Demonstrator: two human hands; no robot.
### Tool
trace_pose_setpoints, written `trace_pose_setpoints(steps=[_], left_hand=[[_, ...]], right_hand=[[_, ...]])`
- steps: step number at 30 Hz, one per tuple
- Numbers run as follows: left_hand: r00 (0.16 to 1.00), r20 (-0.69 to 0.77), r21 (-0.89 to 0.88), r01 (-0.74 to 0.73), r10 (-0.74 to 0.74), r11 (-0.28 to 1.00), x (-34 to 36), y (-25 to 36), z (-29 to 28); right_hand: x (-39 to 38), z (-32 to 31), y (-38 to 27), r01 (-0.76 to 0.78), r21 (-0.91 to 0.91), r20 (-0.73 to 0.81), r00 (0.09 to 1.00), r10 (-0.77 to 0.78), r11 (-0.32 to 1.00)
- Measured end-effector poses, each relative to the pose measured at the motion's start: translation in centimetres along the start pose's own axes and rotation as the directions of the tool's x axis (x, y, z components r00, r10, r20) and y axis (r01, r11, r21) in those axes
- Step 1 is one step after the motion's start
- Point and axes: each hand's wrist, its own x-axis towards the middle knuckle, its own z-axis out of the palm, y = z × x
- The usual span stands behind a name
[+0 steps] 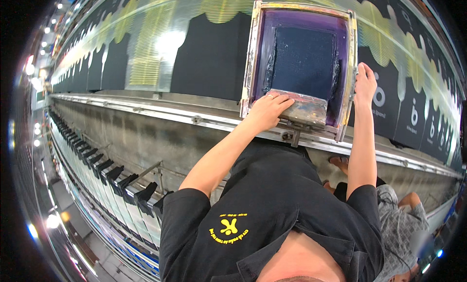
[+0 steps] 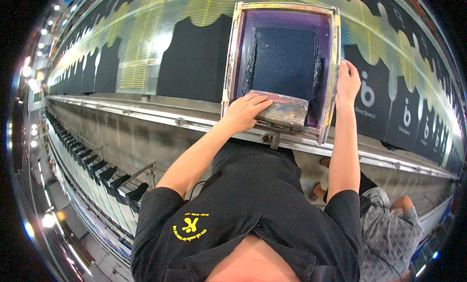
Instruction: The person uses a squeegee to spread dark ink across a screen printing frame mounted on a stand. They repeatedly pull the squeegee across the mesh to distribute the ink evenly, then briefly walk to a nearby blue machine before returning to continue the inking process.
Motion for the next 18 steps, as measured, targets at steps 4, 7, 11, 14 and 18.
trace_pose_setpoints(steps=[4, 7, 11, 14, 18], left_hand=[[0.997, 0.051, 0.043, 0.059, -0.061, 0.997, -3.1, -4.5, -4.8], [0.986, 0.087, 0.055, 0.14, -0.144, 0.989, -6.6, -11.1, -8.7], [0.97, 0.113, 0.037, 0.215, -0.218, 0.976, -11.8, -19.8, -13.7], [0.959, 0.17, 0.146, 0.204, -0.228, 0.968, -15.4, -23.6, -16.9], [0.966, 0.227, 0.107, 0.099, -0.121, 0.989, -14.2, -25.5, -19.4]], right_hand=[[-4.5, 7.7, 1.9, -0.079, 0.082, -0.014, 0.997, 0.081, 0.993], [-9.6, 15.6, 3.7, 0.003, 0.118, 0.035, 0.999, -0.008, 0.993], [-15.7, 25.8, 4.6, -0.075, 0.216, 0.058, 0.996, 0.063, 0.974], [-18.9, 30.8, 4.3, -0.145, 0.067, 0.086, 0.987, 0.139, 0.987], [-19.4, 32.4, 3.2, -0.086, -0.152, 0.005, 0.996, 0.088, 0.985]])
